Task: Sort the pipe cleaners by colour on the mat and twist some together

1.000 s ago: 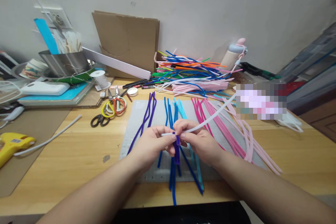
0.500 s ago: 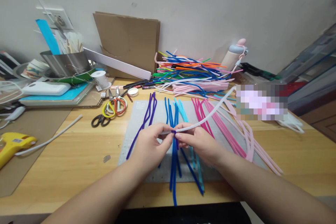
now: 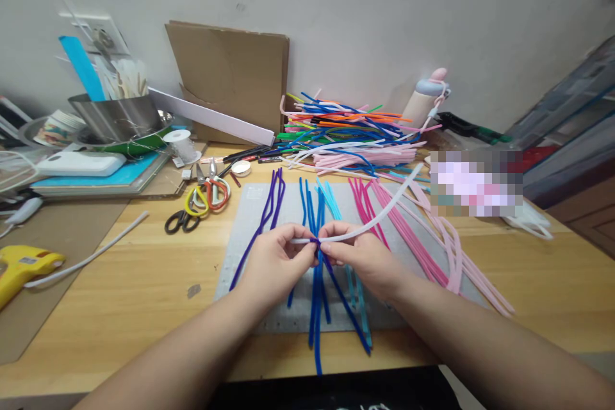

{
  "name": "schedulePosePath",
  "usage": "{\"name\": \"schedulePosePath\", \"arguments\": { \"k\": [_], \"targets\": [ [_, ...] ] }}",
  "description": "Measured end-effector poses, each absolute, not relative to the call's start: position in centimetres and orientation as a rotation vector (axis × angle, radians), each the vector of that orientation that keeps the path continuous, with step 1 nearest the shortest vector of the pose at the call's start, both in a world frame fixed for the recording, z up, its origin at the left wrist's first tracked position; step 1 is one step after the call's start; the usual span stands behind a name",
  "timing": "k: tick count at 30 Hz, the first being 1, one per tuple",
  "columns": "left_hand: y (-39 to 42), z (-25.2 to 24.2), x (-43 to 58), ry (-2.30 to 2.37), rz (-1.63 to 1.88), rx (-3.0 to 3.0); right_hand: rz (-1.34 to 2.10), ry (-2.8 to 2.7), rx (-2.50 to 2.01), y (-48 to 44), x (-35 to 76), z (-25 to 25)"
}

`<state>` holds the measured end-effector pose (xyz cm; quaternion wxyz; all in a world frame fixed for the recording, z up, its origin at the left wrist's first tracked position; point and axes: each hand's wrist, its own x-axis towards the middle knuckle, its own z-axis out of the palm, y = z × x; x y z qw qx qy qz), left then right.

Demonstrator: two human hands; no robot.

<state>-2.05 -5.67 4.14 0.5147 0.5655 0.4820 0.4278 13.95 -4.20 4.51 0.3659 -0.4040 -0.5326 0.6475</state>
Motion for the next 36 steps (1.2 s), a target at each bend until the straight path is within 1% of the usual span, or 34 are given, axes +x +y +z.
{"name": "schedulePosePath", "arguments": {
  "k": [5, 13, 19, 21, 26, 29, 32, 36],
  "targets": [
    [-5.7, 4.2, -2.2, 1.247, 1.067, 1.530, 1.629, -1.404, -1.063, -4.1, 14.0, 4.2],
    [-5.3, 4.3, -2.1, 1.098, 0.938, 1.278, 1.535, -1.526, -1.133, -4.0, 14.2, 4.6],
    [-5.2, 4.4, -2.1, 1.065, 0.881, 1.148, 1.261, -1.809, -1.197, -4.0, 14.5, 5.3],
    [-5.2, 4.5, -2.2, 1.041, 0.854, 1.109, 1.294, -1.831, -1.137, -3.9, 14.6, 5.4],
    [-5.2, 4.6, -2.4, 0.945, 0.820, 1.003, 1.533, -1.698, -0.965, -3.5, 14.9, 5.2],
    [-5.2, 4.6, -2.4, 0.931, 0.815, 0.984, 1.560, -1.662, -0.955, -3.4, 15.0, 4.8],
    [-5.1, 4.6, -2.4, 0.942, 0.801, 0.978, 1.446, -1.744, -0.994, -3.5, 15.1, 4.7],
    [-5.0, 4.6, -2.5, 0.928, 0.767, 0.952, 1.164, -1.961, -1.007, -3.5, 15.3, 5.1]
  ]
}}
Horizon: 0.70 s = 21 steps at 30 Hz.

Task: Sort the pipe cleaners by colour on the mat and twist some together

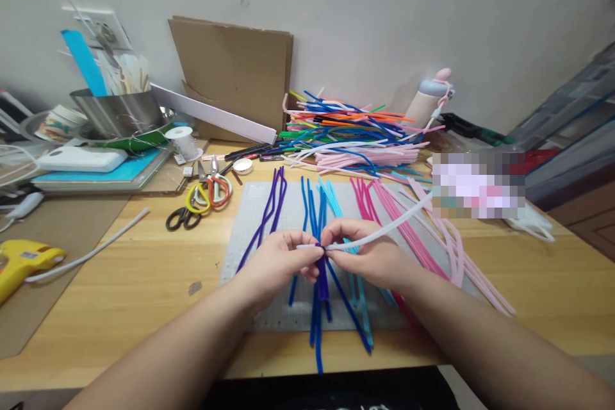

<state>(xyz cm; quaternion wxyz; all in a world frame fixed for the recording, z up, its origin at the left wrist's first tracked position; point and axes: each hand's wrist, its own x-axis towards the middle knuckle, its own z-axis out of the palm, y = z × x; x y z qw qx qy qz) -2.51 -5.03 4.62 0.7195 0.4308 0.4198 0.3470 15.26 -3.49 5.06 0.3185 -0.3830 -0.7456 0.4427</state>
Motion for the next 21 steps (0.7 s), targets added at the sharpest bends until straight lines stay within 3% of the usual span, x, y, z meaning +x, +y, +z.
{"name": "schedulePosePath", "arguments": {
  "k": [10, 16, 21],
  "targets": [
    [-5.4, 4.5, -2.5, 0.859, 0.655, 0.892, 0.548, -2.251, -0.515, -2.7, 16.0, 4.1],
    [-5.4, 5.2, -2.4, 1.007, 0.932, 1.120, 0.823, -1.910, -1.053, -3.2, 15.3, 3.7],
    [-5.7, 4.9, -2.5, 1.114, 1.077, 1.491, 1.320, -1.714, -1.052, -4.2, 14.5, 4.8]
  ]
}}
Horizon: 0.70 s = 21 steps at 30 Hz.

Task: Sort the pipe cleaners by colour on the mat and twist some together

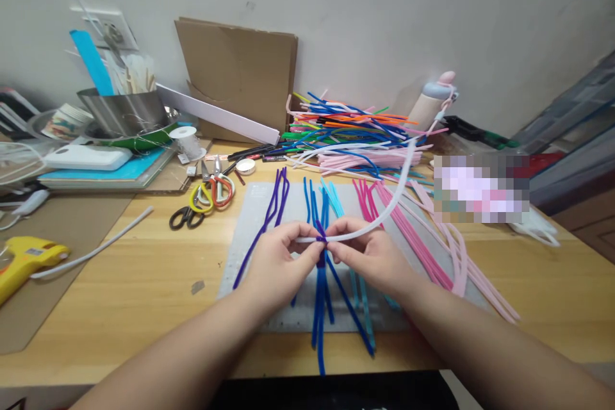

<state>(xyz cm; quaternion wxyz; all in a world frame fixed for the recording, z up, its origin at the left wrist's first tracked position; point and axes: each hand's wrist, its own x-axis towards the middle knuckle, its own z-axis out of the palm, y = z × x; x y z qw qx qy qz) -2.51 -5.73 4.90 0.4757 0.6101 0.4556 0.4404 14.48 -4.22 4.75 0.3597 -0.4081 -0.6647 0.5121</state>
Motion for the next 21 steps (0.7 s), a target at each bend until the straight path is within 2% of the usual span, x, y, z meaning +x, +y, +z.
{"name": "schedulePosePath", "arguments": {
  "k": [5, 11, 16, 21],
  "targets": [
    [-6.0, 4.5, -2.7, 1.229, 1.144, 1.951, 1.519, -1.421, -1.041, -4.8, 14.0, 4.7],
    [-6.0, 4.4, -2.8, 1.173, 1.183, 2.194, 1.801, -1.133, -0.976, -4.5, 14.0, 4.0],
    [-6.1, 4.7, -2.7, 1.253, 1.084, 2.073, 1.836, -1.086, -0.957, -4.4, 13.9, 4.0],
    [-5.9, 5.0, -2.4, 1.210, 1.020, 1.612, 1.844, -1.083, -0.933, -4.4, 13.9, 3.6]
  ]
}}
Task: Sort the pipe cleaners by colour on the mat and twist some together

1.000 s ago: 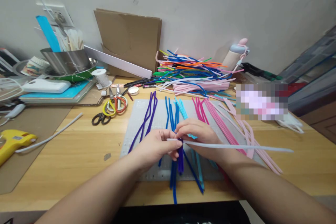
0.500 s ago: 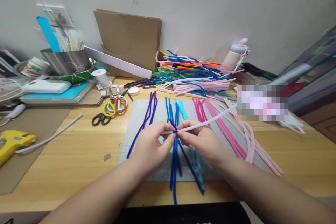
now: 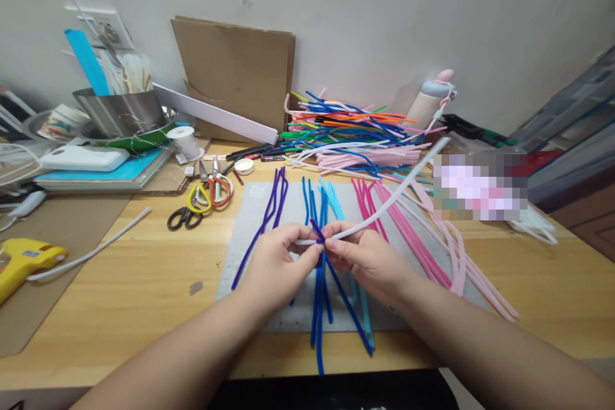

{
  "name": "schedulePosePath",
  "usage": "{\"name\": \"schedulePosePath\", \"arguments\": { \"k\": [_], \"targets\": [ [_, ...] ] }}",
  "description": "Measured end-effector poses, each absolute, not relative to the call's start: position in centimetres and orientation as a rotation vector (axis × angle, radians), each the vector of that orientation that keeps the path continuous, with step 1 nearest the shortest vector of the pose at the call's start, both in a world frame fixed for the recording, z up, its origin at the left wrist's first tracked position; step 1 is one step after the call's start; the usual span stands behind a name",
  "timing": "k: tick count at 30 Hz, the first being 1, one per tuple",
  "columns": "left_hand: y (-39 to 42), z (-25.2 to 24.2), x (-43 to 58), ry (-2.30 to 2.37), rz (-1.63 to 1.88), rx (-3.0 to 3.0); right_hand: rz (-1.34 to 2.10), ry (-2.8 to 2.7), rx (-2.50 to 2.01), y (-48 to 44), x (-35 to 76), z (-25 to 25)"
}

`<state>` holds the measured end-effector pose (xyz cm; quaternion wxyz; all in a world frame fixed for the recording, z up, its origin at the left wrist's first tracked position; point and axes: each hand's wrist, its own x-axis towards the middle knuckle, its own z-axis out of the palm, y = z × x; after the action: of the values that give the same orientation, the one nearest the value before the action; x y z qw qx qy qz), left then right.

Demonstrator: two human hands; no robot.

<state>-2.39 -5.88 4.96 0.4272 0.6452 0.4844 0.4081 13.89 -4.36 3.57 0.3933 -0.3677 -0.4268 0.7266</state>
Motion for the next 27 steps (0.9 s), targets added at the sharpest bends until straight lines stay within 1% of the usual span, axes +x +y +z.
{"name": "schedulePosePath", "arguments": {
  "k": [3, 7, 11, 18, 27],
  "targets": [
    [-5.74, 5.20, -2.17, 1.076, 0.971, 1.293, 1.861, -1.099, -0.890, -4.29, 13.91, 3.23],
    [-5.53, 5.30, -2.25, 0.997, 0.906, 1.140, 1.853, -1.200, -0.844, -4.15, 13.97, 3.21],
    [-5.30, 5.19, -2.37, 0.964, 0.877, 1.110, 1.768, -1.312, -0.798, -3.95, 14.12, 3.44],
    [-5.33, 5.11, -2.24, 1.045, 0.927, 1.150, 1.765, -1.308, -0.860, -3.78, 14.27, 3.47],
    [-5.19, 4.74, -2.31, 1.035, 0.860, 1.183, 1.742, -1.372, -0.812, -3.73, 13.95, 3.50]
  ]
}}
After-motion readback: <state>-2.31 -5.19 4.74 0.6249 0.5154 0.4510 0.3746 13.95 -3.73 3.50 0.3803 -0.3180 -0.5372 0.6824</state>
